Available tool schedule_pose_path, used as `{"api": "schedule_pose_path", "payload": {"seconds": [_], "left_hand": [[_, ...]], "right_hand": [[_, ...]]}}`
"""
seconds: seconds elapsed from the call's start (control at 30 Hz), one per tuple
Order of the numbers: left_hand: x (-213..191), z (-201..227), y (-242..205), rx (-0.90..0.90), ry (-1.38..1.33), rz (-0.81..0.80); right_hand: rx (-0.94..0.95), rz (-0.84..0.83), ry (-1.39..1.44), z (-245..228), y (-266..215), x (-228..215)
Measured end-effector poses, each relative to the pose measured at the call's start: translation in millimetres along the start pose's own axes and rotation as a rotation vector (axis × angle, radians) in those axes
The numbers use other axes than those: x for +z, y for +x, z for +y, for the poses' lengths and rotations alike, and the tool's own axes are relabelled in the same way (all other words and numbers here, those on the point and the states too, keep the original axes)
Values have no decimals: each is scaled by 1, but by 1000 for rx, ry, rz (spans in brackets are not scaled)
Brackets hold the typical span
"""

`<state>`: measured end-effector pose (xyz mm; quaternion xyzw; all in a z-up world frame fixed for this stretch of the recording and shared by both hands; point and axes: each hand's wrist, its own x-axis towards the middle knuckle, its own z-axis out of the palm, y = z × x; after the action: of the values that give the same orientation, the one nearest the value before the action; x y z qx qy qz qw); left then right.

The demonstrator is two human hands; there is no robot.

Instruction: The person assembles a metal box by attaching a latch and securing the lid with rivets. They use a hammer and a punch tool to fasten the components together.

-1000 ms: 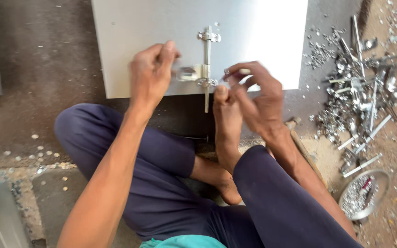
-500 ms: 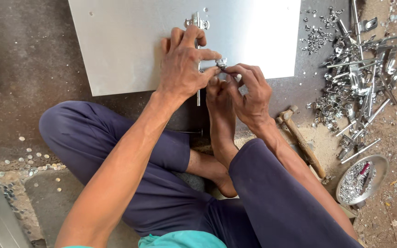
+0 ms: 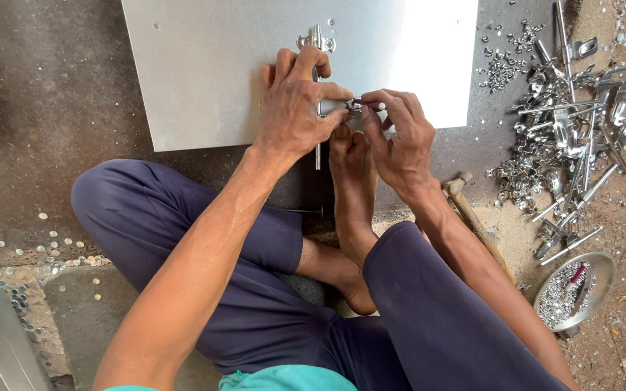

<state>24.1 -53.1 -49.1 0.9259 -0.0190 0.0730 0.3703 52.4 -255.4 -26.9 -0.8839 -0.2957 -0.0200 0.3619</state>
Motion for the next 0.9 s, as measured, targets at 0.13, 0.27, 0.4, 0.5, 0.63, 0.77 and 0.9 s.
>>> {"api": "schedule_pose_path", "payload": {"seconds": [0.13, 0.27, 0.4, 0.5, 0.63, 0.77, 0.9], "left_hand": [[1, 2, 3, -3, -20, -12], [-4, 0, -5, 13, 41, -53], [-4, 4, -5, -11, 156, 141], [-5, 20, 1, -21, 432, 144], [-50, 25, -9, 141, 502, 35], [-78, 10, -71, 535, 477, -219], [-57, -16, -112, 697, 403, -483]], "right_hand": [[-22, -29, -22, -8, 5, -6], [33, 41, -2, -13, -17, -34], [153, -229, -258, 3, -65, -54], [145, -449, -521, 17, -91, -61], [116, -251, -419, 2, -64, -42], [118, -55, -132, -14, -24, -28], [78, -31, -62, 9, -37, -8]]}}
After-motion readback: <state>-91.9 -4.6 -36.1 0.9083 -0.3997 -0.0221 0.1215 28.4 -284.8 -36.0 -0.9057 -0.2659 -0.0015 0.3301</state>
